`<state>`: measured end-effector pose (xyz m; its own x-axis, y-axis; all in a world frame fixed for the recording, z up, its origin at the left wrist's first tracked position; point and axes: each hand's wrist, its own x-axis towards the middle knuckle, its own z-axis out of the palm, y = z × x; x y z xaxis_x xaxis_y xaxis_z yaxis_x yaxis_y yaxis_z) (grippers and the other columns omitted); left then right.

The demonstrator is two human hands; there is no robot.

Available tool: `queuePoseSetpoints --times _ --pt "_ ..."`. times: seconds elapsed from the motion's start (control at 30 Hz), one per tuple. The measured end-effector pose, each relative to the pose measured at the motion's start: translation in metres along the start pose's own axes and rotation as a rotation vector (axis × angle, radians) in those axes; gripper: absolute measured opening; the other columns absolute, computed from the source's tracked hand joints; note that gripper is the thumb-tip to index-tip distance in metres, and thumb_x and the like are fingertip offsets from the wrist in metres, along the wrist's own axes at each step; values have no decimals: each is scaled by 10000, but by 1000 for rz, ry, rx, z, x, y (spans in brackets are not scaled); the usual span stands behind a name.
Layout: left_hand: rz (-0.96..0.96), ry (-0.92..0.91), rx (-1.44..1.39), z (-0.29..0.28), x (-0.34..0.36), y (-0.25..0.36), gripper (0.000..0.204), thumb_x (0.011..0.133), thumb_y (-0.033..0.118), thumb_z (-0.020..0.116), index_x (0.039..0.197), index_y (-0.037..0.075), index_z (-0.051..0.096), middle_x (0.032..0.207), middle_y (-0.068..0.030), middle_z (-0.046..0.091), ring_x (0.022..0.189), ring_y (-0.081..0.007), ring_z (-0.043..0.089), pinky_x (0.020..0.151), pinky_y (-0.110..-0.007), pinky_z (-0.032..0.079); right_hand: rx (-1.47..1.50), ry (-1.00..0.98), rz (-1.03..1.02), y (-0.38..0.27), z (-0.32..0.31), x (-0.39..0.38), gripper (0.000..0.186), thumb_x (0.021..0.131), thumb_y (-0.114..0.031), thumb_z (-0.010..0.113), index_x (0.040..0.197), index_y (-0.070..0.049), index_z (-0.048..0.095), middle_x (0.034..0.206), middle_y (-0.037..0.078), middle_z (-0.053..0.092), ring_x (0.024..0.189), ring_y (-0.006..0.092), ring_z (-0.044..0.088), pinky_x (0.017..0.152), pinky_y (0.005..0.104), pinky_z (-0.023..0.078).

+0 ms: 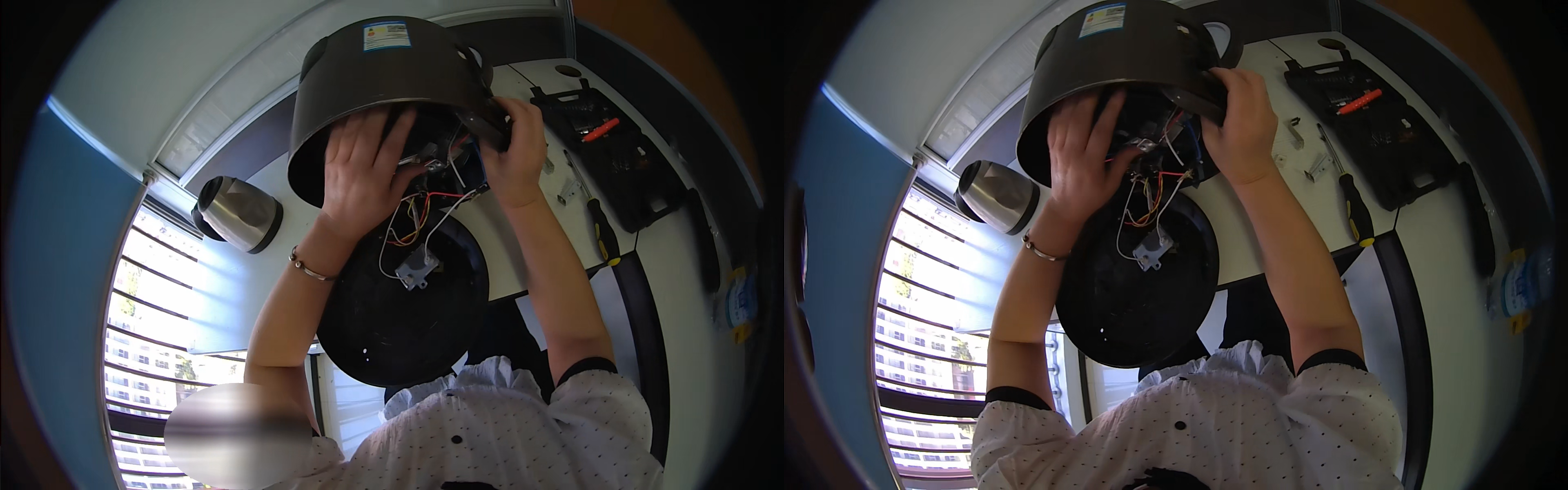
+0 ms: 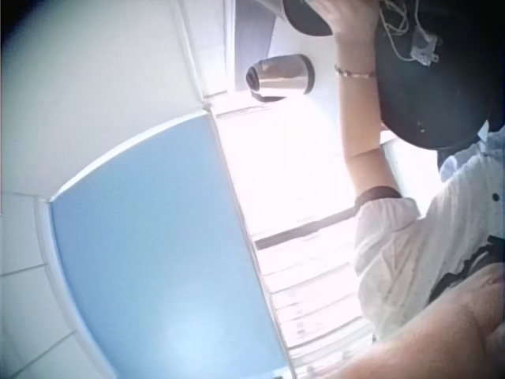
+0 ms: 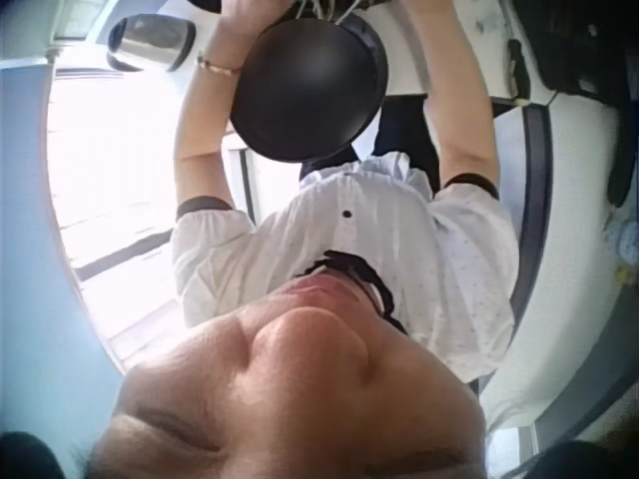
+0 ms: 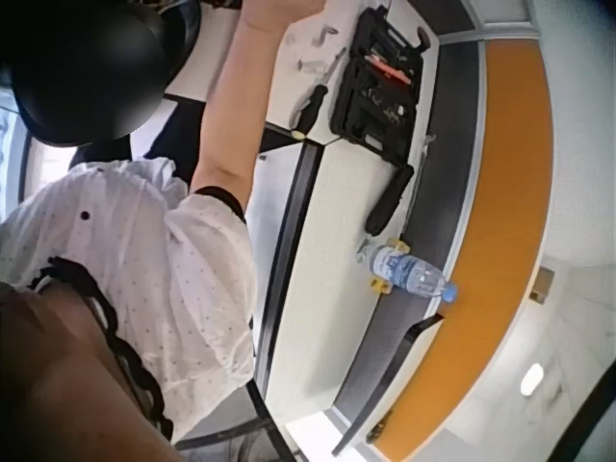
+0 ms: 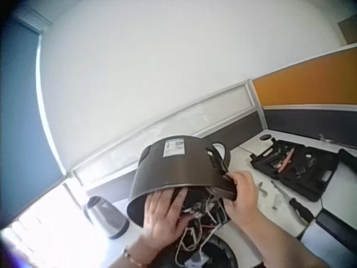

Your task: The person is repairing a small kitchen appliance, likely a rice cooker, by manipulating its internal wiring and components. They use their hands to adjust wires and a small metal plate inside the open appliance casing.

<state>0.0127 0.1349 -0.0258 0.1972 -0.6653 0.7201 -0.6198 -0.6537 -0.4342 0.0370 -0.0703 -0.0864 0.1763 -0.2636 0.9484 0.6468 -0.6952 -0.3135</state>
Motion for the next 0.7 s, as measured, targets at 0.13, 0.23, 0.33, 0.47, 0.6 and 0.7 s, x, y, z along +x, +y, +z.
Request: queuePoseSetpoints --times 0.13,0.23,0.33,0.47,0.6,0.7 --pt "-60 22 -2 1 4 0 728 658 292 754 1308 89 496 1276 -172 480 1175 -374 448 1016 -491 319 14 -8 -6 0 0 0 490 611 19 680 1075 -45 540 1005 152 554 875 341 582 708 376 502" --pt "-109 -3 28 -1 6 -1 736 651 351 756 1302 131 494 1249 -152 467 1163 -352 441 981 -483 341 15 3 -23 2 1 -1 475 611 44 656 1066 -20 537 990 171 547 868 343 577 719 370 499" --pt "-150 -34 44 -1 9 -2 746 645 404 751 1300 160 490 1209 -135 466 1140 -330 442 949 -465 360 32 6 -24 1 3 -1 462 615 52 645 1060 -5 537 991 180 543 873 343 575 718 369 497" --pt "-142 -29 80 0 14 -2 727 625 425 757 1264 175 519 1144 -114 486 1094 -304 470 914 -444 385 27 9 -61 0 1 1 442 627 56 636 1055 6 536 984 179 540 863 333 572 714 366 493" --pt "-167 0 59 5 16 -2 693 597 400 775 1211 168 552 1124 -99 501 1072 -294 494 893 -435 406 29 10 -54 -1 1 1 422 643 54 625 1053 4 538 980 172 540 847 321 569 708 358 489" --pt "-167 30 46 8 19 -2 676 583 382 782 1185 162 566 1109 -93 512 1062 -289 506 883 -433 414 47 9 -31 -2 2 1 412 644 54 616 1046 2 542 980 164 542 845 314 568 704 352 485"
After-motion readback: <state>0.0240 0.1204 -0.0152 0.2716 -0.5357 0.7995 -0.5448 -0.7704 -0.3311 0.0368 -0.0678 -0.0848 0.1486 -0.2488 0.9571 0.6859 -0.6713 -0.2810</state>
